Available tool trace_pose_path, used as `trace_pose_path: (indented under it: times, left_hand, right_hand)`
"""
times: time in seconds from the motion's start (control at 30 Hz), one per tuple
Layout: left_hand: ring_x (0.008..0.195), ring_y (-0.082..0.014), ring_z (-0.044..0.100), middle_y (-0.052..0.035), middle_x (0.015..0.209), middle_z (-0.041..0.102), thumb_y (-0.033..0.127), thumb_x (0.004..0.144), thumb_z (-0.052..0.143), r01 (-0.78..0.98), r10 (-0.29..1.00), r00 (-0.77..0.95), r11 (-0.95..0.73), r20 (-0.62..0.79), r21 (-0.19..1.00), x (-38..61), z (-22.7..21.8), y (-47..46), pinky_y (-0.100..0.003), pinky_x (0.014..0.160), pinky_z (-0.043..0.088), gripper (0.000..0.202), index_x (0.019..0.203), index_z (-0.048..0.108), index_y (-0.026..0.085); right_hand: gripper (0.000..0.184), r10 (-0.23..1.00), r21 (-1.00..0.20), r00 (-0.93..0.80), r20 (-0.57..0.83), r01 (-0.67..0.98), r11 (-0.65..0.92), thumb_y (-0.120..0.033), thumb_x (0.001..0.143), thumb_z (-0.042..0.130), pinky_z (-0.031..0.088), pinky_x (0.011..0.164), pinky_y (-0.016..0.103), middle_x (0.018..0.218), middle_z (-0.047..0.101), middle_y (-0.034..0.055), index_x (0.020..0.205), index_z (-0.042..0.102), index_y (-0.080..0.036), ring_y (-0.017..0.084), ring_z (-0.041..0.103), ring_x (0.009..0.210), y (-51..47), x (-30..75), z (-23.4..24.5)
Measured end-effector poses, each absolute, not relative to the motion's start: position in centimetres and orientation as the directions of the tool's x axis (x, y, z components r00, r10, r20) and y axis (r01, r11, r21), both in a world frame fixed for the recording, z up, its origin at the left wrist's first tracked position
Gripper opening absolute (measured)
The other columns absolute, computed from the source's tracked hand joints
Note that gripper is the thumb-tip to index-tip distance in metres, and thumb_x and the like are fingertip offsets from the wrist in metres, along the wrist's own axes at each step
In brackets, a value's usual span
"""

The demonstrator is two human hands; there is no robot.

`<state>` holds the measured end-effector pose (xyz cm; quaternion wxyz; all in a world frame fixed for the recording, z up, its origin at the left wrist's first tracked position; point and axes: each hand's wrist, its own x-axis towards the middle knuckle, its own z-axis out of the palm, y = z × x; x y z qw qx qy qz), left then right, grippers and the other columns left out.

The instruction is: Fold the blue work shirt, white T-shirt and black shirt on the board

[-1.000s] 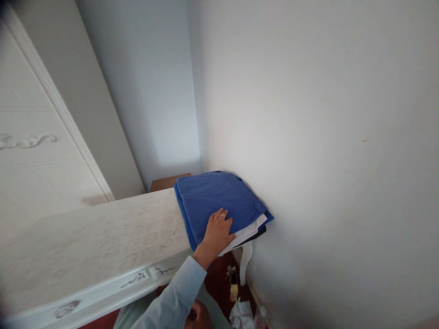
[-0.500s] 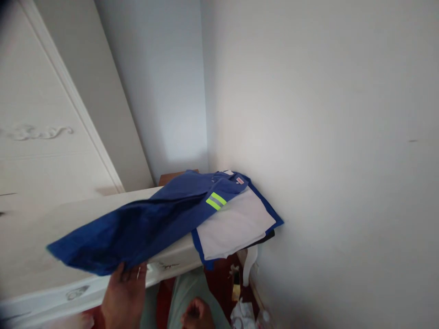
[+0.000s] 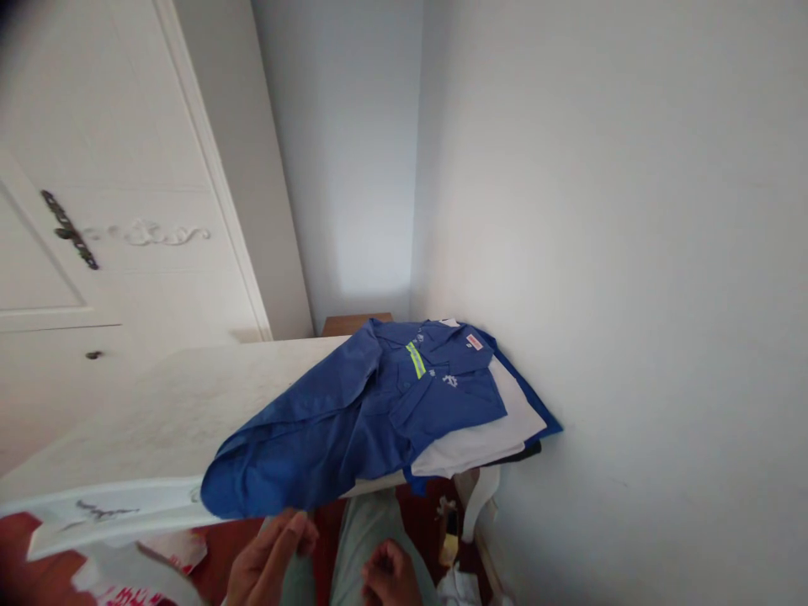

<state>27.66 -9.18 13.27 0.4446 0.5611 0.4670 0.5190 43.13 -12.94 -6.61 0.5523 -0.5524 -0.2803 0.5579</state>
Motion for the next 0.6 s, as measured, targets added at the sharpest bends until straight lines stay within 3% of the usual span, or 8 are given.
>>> trace_pose_path:
  times: [0.07, 0.13, 0.2, 0.27, 0.33, 0.43, 0.5, 0.6]
  left_hand:
    - [0.078, -0.0243, 0.064, -0.0055, 0.079, 0.068, 0.059, 0.081, 0.062, 0.251, 0.923, 0.043, -0.380, 0.381, 0.890, 26.7, 14.9, -6.4, -0.034, 0.074, 0.054, 0.038, 0.076, 0.070, 0.022]
    - [0.103, -0.0294, 0.064, -0.0109, 0.105, 0.071, 0.053, 0.081, 0.063, 0.412, 0.842, 0.072, -0.513, 0.535, 0.753, 26.6, 15.8, -3.0, -0.043, 0.094, 0.050, 0.038, 0.098, 0.071, 0.020]
    - [0.127, -0.0336, 0.053, -0.0167, 0.134, 0.061, 0.047, 0.079, 0.066, 0.572, 0.814, 0.174, -0.541, 0.554, 0.617, 27.3, 16.3, 0.4, -0.050, 0.107, 0.041, 0.053, 0.124, 0.063, 0.017]
    - [0.142, -0.0383, 0.037, -0.0205, 0.148, 0.049, 0.044, 0.072, 0.075, 0.705, 0.841, 0.310, -0.517, 0.444, 0.486, 28.4, 16.7, 3.3, -0.054, 0.111, 0.035, 0.075, 0.138, 0.054, 0.015]
    - [0.138, -0.0400, 0.042, -0.0212, 0.142, 0.055, 0.043, 0.073, 0.076, 0.775, 0.858, 0.414, -0.508, 0.305, 0.376, 29.4, 17.3, 5.4, -0.054, 0.109, 0.036, 0.069, 0.133, 0.058, 0.015]
    - [0.113, -0.0340, 0.063, -0.0160, 0.112, 0.071, 0.031, 0.088, 0.060, 0.805, 0.865, 0.452, -0.501, 0.219, 0.318, 29.8, 18.4, 6.9, -0.046, 0.097, 0.045, 0.023, 0.102, 0.072, 0.017]
    - [0.096, -0.0284, 0.068, -0.0119, 0.095, 0.073, 0.027, 0.093, 0.049, 0.780, 0.887, 0.378, -0.459, 0.264, 0.425, 29.5, 18.8, 6.8, -0.039, 0.088, 0.048, 0.023, 0.089, 0.070, 0.018]
    - [0.081, -0.0225, 0.067, -0.0059, 0.083, 0.071, 0.034, 0.095, 0.045, 0.596, 0.881, 0.183, -0.452, 0.435, 0.664, 28.2, 18.8, 5.1, -0.032, 0.078, 0.048, 0.026, 0.086, 0.065, 0.020]
  right_hand:
    - [0.040, 0.923, -0.924, 0.228, -0.310, -0.303, -0.235, -0.053, 0.061, 0.076, 0.040, 0.047, 0.026, 0.052, 0.059, -0.0030, 0.070, 0.050, -0.024, 0.013, 0.050, 0.042, -13.0, 43.1, -6.6]
    - [0.040, 0.920, -0.925, 0.236, -0.314, -0.295, -0.240, -0.054, 0.060, 0.075, 0.040, 0.048, 0.026, 0.052, 0.059, -0.0028, 0.069, 0.050, -0.024, 0.013, 0.050, 0.043, -13.0, 43.1, -6.8]
    - [0.041, 0.917, -0.926, 0.241, -0.318, -0.287, -0.246, -0.055, 0.060, 0.074, 0.039, 0.048, 0.026, 0.053, 0.059, -0.0023, 0.070, 0.050, -0.024, 0.013, 0.050, 0.044, -13.0, 43.2, -7.0]
    - [0.045, 0.913, -0.924, 0.238, -0.332, -0.276, -0.264, -0.060, 0.057, 0.074, 0.037, 0.048, 0.026, 0.052, 0.058, -0.0022, 0.069, 0.049, -0.024, 0.013, 0.049, 0.043, -12.9, 43.3, -7.3]
    - [0.051, 0.903, -0.916, 0.236, -0.360, -0.274, -0.293, -0.064, 0.053, 0.074, 0.036, 0.047, 0.027, 0.051, 0.057, -0.0022, 0.067, 0.047, -0.024, 0.014, 0.048, 0.042, -12.9, 43.5, -7.5]
    - [0.053, 0.898, -0.917, 0.253, -0.360, -0.275, -0.290, -0.067, 0.052, 0.075, 0.037, 0.048, 0.027, 0.052, 0.057, -0.0012, 0.068, 0.048, -0.024, 0.015, 0.050, 0.044, -13.0, 43.7, -7.4]
    - [0.052, 0.907, -0.927, 0.253, -0.337, -0.258, -0.273, -0.067, 0.055, 0.075, 0.039, 0.049, 0.028, 0.055, 0.059, -0.0007, 0.069, 0.050, -0.024, 0.016, 0.052, 0.047, -13.2, 43.8, -7.1]
    - [0.052, 0.925, -0.929, 0.191, -0.329, -0.243, -0.280, -0.068, 0.057, 0.076, 0.041, 0.050, 0.028, 0.056, 0.060, -0.0013, 0.070, 0.052, -0.024, 0.015, 0.052, 0.046, -13.6, 43.9, -6.4]
